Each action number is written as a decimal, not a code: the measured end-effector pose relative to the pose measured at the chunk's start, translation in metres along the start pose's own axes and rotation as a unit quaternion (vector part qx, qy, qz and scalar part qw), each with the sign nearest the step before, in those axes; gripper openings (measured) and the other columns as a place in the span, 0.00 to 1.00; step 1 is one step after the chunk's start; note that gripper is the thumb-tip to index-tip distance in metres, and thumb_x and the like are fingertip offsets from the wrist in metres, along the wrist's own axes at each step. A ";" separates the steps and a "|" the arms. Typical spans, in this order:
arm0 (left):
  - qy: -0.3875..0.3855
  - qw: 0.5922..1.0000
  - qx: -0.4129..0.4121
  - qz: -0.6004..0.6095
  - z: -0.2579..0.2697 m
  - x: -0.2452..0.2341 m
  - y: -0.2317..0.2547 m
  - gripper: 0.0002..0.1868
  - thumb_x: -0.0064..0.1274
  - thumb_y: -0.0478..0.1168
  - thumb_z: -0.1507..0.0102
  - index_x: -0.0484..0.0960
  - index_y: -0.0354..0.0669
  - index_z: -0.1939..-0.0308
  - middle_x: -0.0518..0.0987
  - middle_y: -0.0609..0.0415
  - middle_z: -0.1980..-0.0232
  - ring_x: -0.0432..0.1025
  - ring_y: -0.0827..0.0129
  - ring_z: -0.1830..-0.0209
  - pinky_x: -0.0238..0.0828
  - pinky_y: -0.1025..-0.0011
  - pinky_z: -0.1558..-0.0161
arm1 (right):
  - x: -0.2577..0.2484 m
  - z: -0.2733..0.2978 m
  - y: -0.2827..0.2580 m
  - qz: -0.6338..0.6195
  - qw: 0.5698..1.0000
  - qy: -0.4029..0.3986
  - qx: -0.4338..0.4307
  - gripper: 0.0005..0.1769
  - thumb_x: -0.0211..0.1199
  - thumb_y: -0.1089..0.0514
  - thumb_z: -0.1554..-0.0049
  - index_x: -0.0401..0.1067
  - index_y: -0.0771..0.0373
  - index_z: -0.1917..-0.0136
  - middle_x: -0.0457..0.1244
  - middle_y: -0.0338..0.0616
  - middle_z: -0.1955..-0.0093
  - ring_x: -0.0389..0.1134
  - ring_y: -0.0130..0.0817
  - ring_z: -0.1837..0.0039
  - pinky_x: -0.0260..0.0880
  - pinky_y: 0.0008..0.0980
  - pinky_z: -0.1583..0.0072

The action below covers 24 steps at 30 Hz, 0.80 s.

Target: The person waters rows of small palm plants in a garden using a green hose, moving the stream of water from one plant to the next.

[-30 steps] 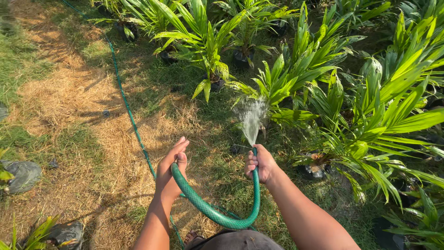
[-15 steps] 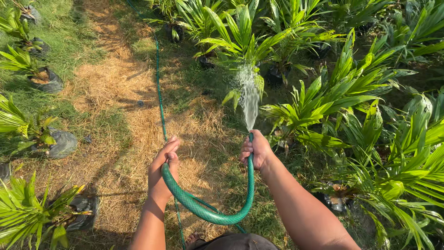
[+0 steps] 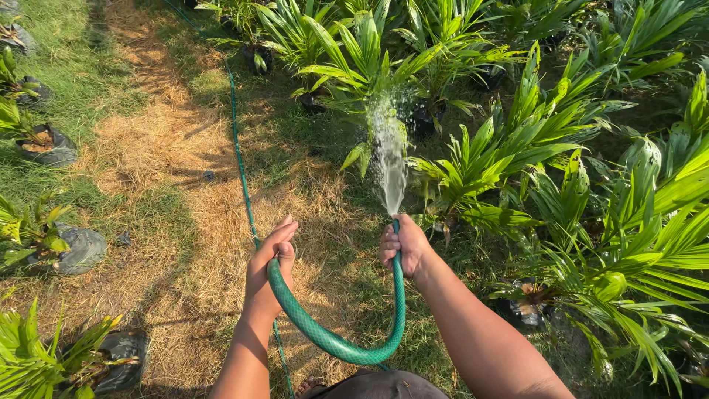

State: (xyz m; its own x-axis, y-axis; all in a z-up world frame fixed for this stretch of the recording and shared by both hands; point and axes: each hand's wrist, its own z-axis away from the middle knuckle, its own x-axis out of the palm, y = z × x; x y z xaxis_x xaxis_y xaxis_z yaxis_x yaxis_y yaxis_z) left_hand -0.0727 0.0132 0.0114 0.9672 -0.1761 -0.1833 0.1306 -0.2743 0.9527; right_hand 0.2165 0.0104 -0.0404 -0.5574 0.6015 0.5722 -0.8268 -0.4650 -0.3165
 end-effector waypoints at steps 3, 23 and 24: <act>-0.005 1.000 -0.004 -0.017 0.000 0.003 0.000 0.19 0.42 0.45 0.28 0.78 0.41 0.38 0.72 0.46 0.27 0.66 0.57 0.25 0.63 0.62 0.28 | -0.005 0.004 0.003 -0.008 1.000 0.015 0.003 0.21 0.47 0.43 0.36 0.55 0.52 0.67 0.45 0.26 0.76 0.43 0.19 0.76 0.46 0.23 0.74; -0.027 0.999 -0.008 -0.028 0.002 -0.001 -0.003 0.21 0.42 0.47 0.28 0.78 0.43 0.37 0.72 0.48 0.26 0.66 0.58 0.25 0.63 0.62 0.28 | -0.002 0.013 0.014 0.007 0.999 0.021 0.023 0.23 0.46 0.40 0.36 0.55 0.51 0.68 0.45 0.24 0.77 0.44 0.18 0.77 0.46 0.23 0.74; -0.027 0.999 -0.002 -0.034 0.002 -0.001 -0.004 0.20 0.42 0.47 0.28 0.78 0.43 0.37 0.72 0.48 0.26 0.66 0.58 0.25 0.63 0.62 0.28 | -0.002 0.013 0.014 0.009 0.999 0.021 0.022 0.23 0.46 0.40 0.36 0.55 0.51 0.68 0.45 0.24 0.77 0.44 0.18 0.77 0.46 0.23 0.74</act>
State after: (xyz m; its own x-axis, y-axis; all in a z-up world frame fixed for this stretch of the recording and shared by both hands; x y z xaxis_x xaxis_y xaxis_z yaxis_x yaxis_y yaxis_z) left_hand -0.0747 0.0128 0.0073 0.9432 -0.2075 -0.2596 0.1962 -0.2826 0.9390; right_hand 0.2071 -0.0055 -0.0359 -0.5763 0.6189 0.5336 -0.8125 -0.5042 -0.2927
